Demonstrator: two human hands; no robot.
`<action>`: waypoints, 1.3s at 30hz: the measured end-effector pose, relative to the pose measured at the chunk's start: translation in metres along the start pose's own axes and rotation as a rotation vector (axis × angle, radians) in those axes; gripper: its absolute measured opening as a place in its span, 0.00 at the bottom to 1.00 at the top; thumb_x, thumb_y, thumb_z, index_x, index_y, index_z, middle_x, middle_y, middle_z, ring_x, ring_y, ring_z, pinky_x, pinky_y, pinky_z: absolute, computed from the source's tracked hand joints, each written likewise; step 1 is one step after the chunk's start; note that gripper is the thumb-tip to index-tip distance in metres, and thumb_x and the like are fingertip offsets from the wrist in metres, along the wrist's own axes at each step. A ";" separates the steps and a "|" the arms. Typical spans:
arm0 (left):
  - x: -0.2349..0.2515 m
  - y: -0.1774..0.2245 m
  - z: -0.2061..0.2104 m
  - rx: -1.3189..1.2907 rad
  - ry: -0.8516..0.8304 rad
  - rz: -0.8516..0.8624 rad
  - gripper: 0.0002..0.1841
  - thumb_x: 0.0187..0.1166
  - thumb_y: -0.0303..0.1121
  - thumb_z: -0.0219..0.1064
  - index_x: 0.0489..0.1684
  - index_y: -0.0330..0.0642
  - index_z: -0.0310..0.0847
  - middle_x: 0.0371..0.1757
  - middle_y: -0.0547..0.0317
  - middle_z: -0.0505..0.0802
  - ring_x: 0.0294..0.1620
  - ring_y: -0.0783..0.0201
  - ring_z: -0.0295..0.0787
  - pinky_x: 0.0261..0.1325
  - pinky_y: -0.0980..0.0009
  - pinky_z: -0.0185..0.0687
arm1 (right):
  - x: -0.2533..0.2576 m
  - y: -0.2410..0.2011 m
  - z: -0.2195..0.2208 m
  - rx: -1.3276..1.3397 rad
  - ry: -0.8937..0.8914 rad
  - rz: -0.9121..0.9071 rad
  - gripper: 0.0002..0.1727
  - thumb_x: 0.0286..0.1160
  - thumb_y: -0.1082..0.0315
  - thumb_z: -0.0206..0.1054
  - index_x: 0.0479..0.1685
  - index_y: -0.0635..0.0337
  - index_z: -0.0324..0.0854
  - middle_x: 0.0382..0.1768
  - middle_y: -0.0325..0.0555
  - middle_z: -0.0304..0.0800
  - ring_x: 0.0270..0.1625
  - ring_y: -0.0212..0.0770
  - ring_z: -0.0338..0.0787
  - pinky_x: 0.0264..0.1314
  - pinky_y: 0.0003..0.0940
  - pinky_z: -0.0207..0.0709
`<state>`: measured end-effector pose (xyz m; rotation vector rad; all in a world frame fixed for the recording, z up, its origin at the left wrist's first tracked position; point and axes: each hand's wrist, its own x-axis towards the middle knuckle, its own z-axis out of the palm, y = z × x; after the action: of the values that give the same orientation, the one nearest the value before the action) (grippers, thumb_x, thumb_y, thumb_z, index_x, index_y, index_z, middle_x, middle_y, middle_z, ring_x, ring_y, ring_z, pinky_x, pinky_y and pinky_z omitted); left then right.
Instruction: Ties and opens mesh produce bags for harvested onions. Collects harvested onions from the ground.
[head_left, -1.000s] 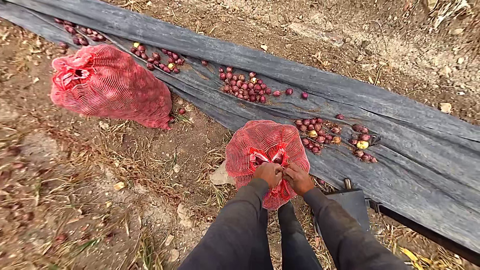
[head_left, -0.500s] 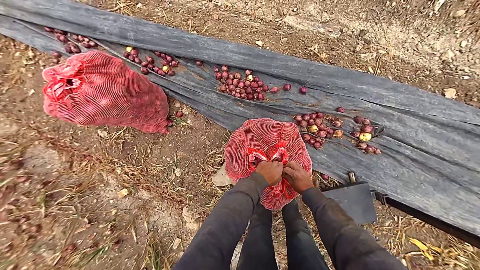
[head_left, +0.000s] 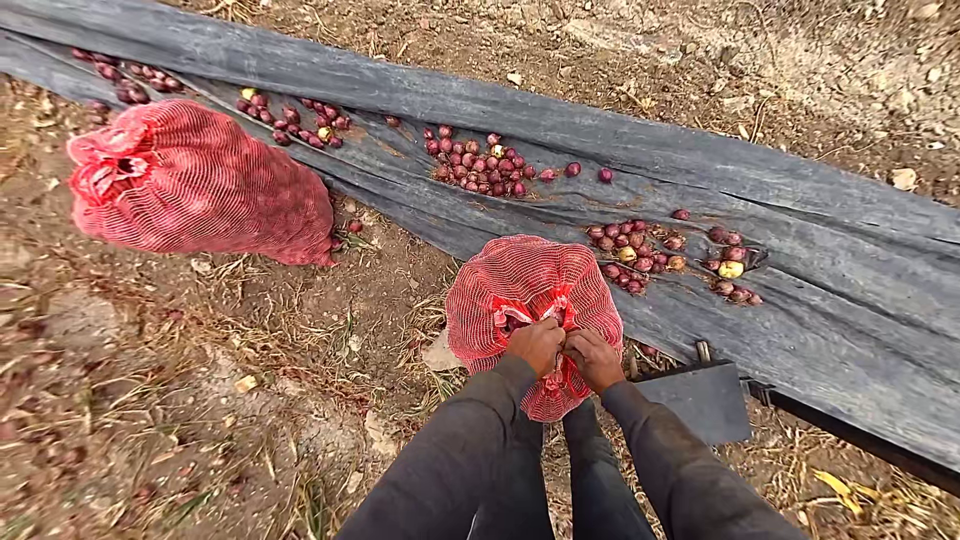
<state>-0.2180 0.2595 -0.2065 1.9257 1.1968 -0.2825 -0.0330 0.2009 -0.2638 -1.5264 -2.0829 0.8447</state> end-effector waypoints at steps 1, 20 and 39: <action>-0.001 0.002 -0.001 0.012 -0.006 -0.021 0.10 0.84 0.33 0.63 0.52 0.47 0.90 0.62 0.57 0.90 0.60 0.55 0.91 0.56 0.50 0.92 | 0.001 -0.001 -0.001 0.002 -0.012 0.010 0.04 0.73 0.72 0.71 0.34 0.55 0.91 0.48 0.42 0.95 0.57 0.45 0.93 0.63 0.44 0.87; -0.017 0.001 0.010 -0.721 0.201 -0.350 0.13 0.91 0.35 0.57 0.60 0.39 0.83 0.55 0.46 0.93 0.53 0.52 0.92 0.64 0.49 0.86 | 0.030 -0.027 -0.025 0.034 -0.337 0.357 0.15 0.71 0.65 0.77 0.57 0.54 0.90 0.58 0.48 0.94 0.63 0.50 0.92 0.68 0.57 0.84; -0.026 -0.010 0.003 -1.153 -0.024 -0.351 0.20 0.94 0.41 0.49 0.42 0.35 0.82 0.23 0.60 0.82 0.18 0.69 0.71 0.25 0.72 0.70 | 0.026 -0.031 -0.024 0.048 -0.306 0.372 0.19 0.69 0.59 0.80 0.59 0.53 0.89 0.56 0.45 0.94 0.62 0.48 0.92 0.70 0.55 0.83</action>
<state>-0.2387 0.2426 -0.1987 0.7152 1.2595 0.1937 -0.0467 0.2244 -0.2255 -1.8903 -1.9852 1.3259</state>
